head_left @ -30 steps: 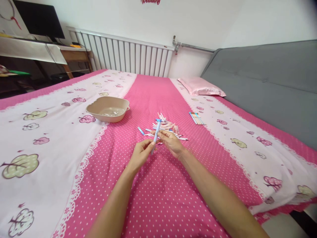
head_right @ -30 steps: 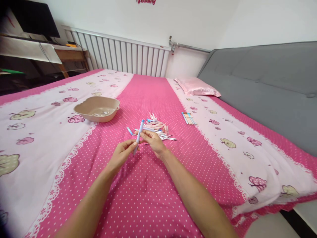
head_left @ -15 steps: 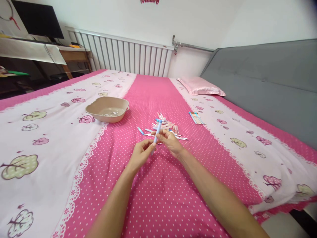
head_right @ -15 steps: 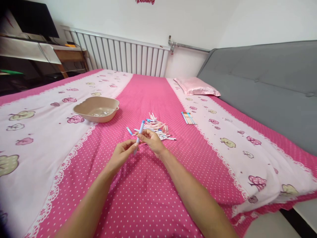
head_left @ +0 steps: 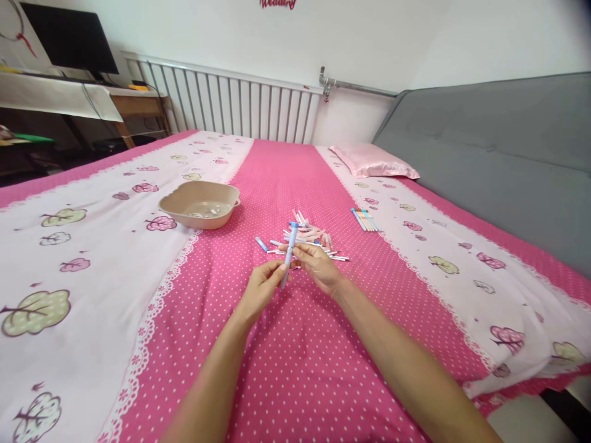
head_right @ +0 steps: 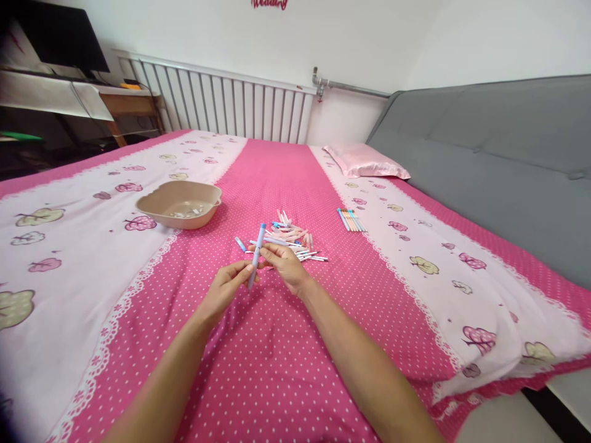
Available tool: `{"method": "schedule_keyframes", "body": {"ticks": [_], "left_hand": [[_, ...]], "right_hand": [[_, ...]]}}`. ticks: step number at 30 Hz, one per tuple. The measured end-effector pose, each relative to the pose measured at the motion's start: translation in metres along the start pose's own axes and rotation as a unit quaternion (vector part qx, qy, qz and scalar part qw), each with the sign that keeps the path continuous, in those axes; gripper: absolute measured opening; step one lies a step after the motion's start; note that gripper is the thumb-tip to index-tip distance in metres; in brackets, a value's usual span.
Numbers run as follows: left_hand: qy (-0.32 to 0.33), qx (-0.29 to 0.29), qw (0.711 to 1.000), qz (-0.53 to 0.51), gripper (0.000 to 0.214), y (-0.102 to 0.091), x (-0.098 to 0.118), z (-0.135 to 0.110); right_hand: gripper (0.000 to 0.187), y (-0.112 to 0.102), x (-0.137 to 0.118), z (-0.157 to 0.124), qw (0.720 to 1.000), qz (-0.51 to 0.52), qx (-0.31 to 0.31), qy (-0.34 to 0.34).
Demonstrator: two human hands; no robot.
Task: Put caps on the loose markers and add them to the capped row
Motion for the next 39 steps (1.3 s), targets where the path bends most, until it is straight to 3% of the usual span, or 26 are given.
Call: {"method": "schedule_keyframes", "body": {"ticks": [11,19,24,39], "left_hand": [[0.015,0.016,1.0,0.01,0.037,-0.002,0.003,0.0],[-0.007,0.108,0.993,0.051,0.032,-0.011,-0.009,0.002],[-0.008,0.168,0.972,0.163,0.029,-0.019,-0.008,-0.002],[0.037,0.23,0.911,0.34,0.02,-0.021,-0.002,-0.006]], "right_hand": [[0.026,-0.001,-0.002,-0.001,0.999,-0.03,0.02,-0.011],[0.027,0.002,-0.003,-0.002,0.996,-0.074,0.058,-0.004],[0.03,0.004,0.0,-0.002,0.995,-0.078,0.058,0.002],[0.028,0.005,0.005,0.001,0.991,-0.128,0.046,-0.013]]}}
Point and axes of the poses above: each hand's wrist, its own z-axis towards the middle knuckle, its own y-axis out of the palm, x = y × z, the point moved 5 cm from there along z, towards the middle knuckle, and after that the axes turned 3 degrees about -y, right-handed, at the moved point
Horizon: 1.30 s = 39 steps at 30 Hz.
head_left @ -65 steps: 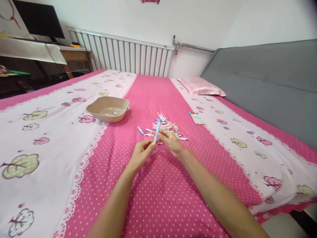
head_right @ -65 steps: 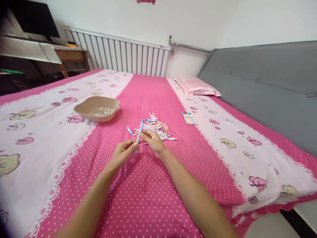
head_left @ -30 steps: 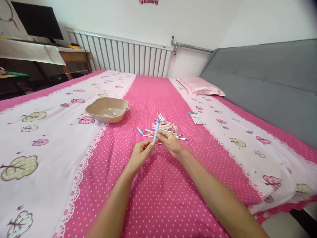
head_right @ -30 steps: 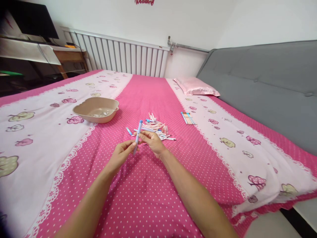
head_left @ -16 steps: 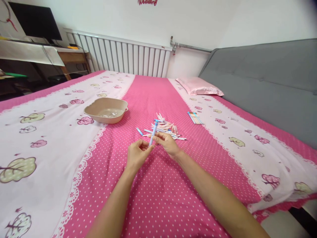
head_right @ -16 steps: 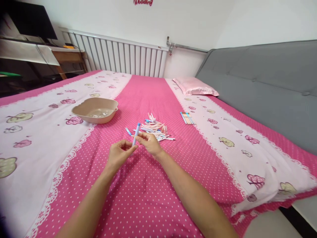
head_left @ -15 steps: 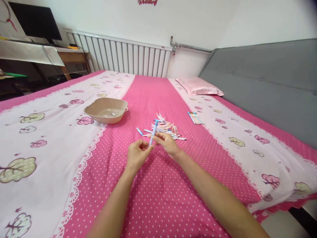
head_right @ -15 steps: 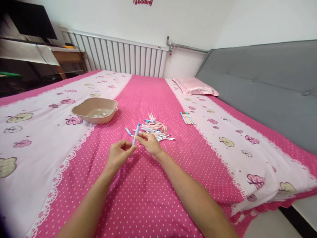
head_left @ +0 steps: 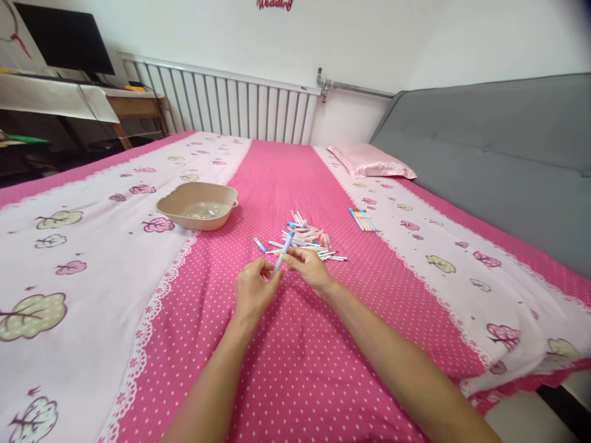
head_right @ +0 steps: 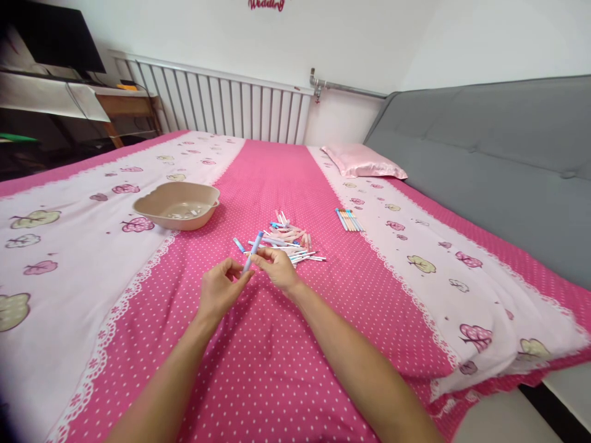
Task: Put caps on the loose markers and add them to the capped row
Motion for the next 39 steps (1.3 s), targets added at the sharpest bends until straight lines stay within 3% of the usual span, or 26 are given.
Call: {"method": "schedule_keyframes", "body": {"ticks": [4,6,9,12,16,29,33,39], "left_hand": [[-0.025,-0.006,1.0,-0.012,0.019,-0.001,-0.004,0.002],[-0.033,-0.009,0.999,-0.021,0.019,-0.002,-0.005,0.003],[-0.035,-0.014,0.999,-0.021,0.019,-0.002,-0.005,0.003],[-0.035,-0.02,0.999,-0.017,0.019,-0.001,-0.006,0.002],[-0.036,-0.024,0.999,-0.014,0.02,0.0,-0.005,0.003],[-0.038,-0.029,0.999,-0.015,0.021,0.0,-0.005,0.004],[-0.036,-0.033,0.999,-0.011,0.022,0.0,-0.005,0.003],[-0.031,-0.037,0.999,-0.01,0.024,0.001,-0.006,0.004]], "right_hand": [[0.026,-0.021,0.008,0.007,0.989,-0.139,0.041,-0.012],[0.024,-0.043,0.014,0.01,0.95,-0.295,0.099,0.026],[0.024,-0.072,0.018,0.009,0.892,-0.421,0.151,0.07],[0.027,-0.094,0.022,0.007,0.855,-0.481,0.167,0.097],[0.029,-0.107,0.029,0.006,0.827,-0.523,0.167,0.12],[0.027,-0.117,0.039,0.002,0.793,-0.555,0.18,0.173],[0.032,-0.113,0.035,0.007,0.79,-0.577,0.163,0.129],[0.037,-0.097,0.039,0.021,0.8,-0.596,0.066,0.035]]}}
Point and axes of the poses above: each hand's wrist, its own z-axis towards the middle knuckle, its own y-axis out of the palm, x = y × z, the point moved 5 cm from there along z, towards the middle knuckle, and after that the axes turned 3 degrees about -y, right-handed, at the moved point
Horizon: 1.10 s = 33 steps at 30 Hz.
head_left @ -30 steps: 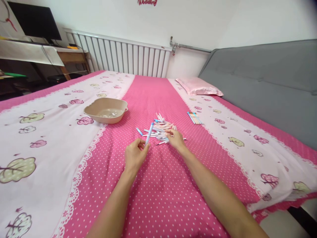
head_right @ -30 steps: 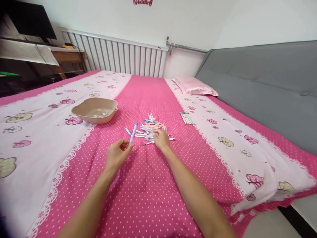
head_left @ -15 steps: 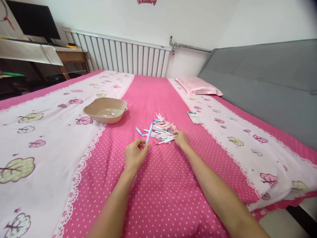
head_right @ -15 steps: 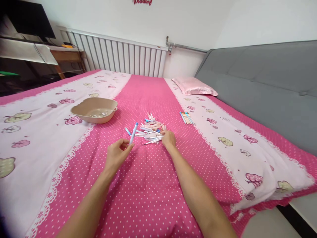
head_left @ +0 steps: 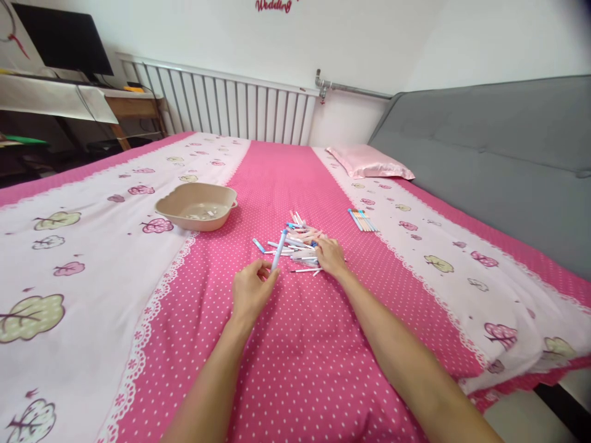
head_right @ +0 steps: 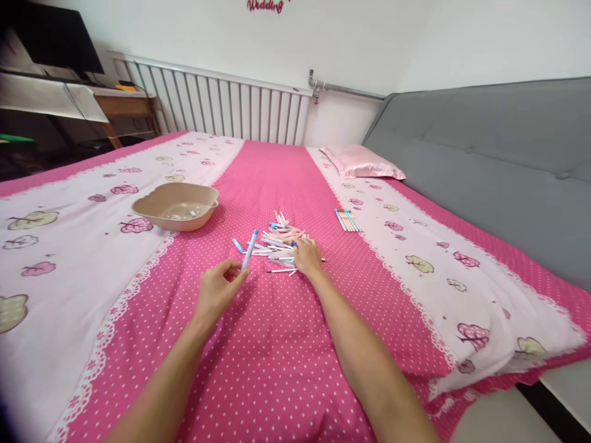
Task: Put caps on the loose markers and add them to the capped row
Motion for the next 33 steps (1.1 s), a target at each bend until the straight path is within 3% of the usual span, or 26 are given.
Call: {"method": "schedule_keyframes", "body": {"ticks": [6,11,23,33], "left_hand": [[-0.004,-0.001,1.0,0.0,0.024,0.0,0.0,0.0],[-0.008,-0.005,1.0,-0.001,0.024,0.001,0.001,-0.001],[0.001,-0.001,1.0,-0.007,0.024,0.001,0.0,0.0],[0.001,-0.002,1.0,-0.007,0.023,0.001,-0.001,0.0]], "right_hand": [[0.037,0.018,0.006,0.001,1.0,-0.01,-0.02,-0.018],[0.036,0.021,0.009,0.003,0.999,-0.023,-0.024,-0.019],[0.036,0.001,0.0,-0.008,0.996,-0.082,-0.001,0.017],[0.024,-0.011,0.012,-0.006,0.995,-0.081,-0.04,0.046]]}}
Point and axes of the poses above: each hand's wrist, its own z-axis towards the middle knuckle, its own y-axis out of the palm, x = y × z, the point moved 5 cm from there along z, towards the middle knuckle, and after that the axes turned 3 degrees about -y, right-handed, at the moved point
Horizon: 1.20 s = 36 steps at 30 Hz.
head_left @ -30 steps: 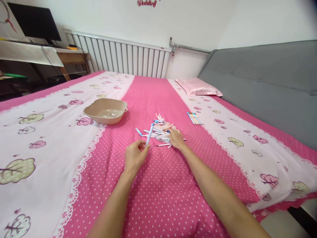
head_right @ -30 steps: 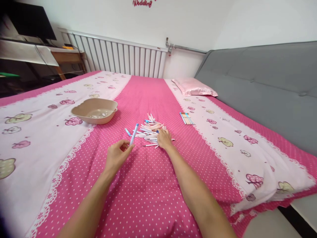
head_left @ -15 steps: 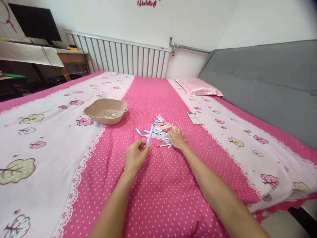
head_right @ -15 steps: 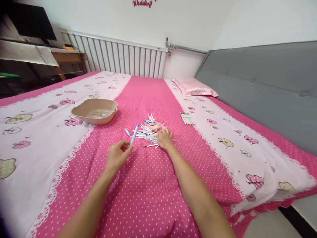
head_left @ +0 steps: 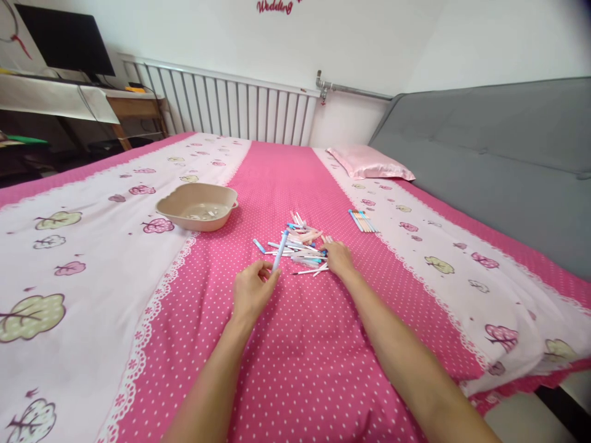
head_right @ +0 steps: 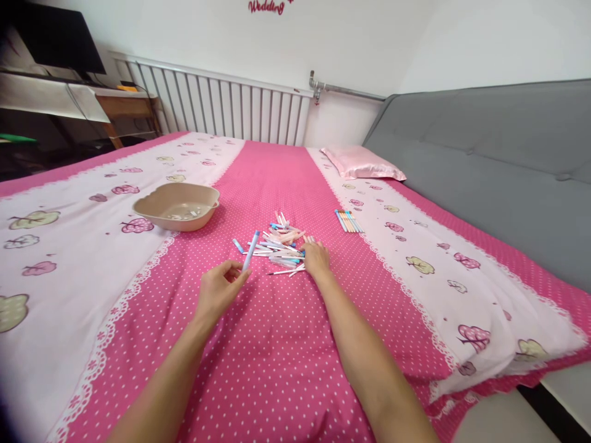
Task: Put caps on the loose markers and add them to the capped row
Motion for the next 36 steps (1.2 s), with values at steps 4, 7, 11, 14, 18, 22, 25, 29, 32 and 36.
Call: {"method": "schedule_keyframes", "body": {"ticks": [4,7,11,14,18,22,25,29,32,36], "left_hand": [[-0.001,-0.001,1.0,0.005,0.023,0.0,0.001,0.001],[-0.002,-0.002,1.0,0.009,0.023,0.0,0.001,0.001],[0.002,0.0,1.0,0.009,0.023,0.0,0.001,0.0],[0.001,-0.001,1.0,0.005,0.022,0.0,0.002,0.0],[0.002,-0.005,1.0,0.003,0.022,0.001,0.002,0.0],[0.004,-0.01,1.0,0.002,0.022,0.002,0.001,0.0],[0.014,-0.022,1.0,0.007,0.022,0.004,0.002,0.0],[0.035,-0.046,0.997,0.041,0.021,0.008,0.004,-0.001],[0.043,-0.057,0.995,0.063,0.022,0.01,0.004,-0.001],[0.041,-0.064,0.994,0.075,0.022,0.011,0.004,0.0]], "right_hand": [[0.021,0.0,0.002,0.0,1.0,0.01,0.01,0.014],[0.021,0.0,0.004,0.0,0.999,0.025,0.032,0.028],[0.025,-0.006,0.005,-0.001,0.993,0.063,0.076,0.057],[0.027,-0.014,-0.001,-0.004,0.986,0.109,0.109,0.066],[0.029,-0.029,-0.02,-0.011,0.926,0.327,0.186,-0.013],[0.027,-0.035,-0.043,-0.014,0.818,0.543,0.17,-0.09],[0.031,-0.035,-0.053,-0.016,0.754,0.638,0.137,-0.078],[0.033,-0.036,-0.058,-0.019,0.716,0.685,0.122,-0.061],[0.033,-0.037,-0.06,-0.02,0.702,0.699,0.118,-0.069],[0.032,-0.038,-0.063,-0.021,0.704,0.697,0.109,-0.082]]}}
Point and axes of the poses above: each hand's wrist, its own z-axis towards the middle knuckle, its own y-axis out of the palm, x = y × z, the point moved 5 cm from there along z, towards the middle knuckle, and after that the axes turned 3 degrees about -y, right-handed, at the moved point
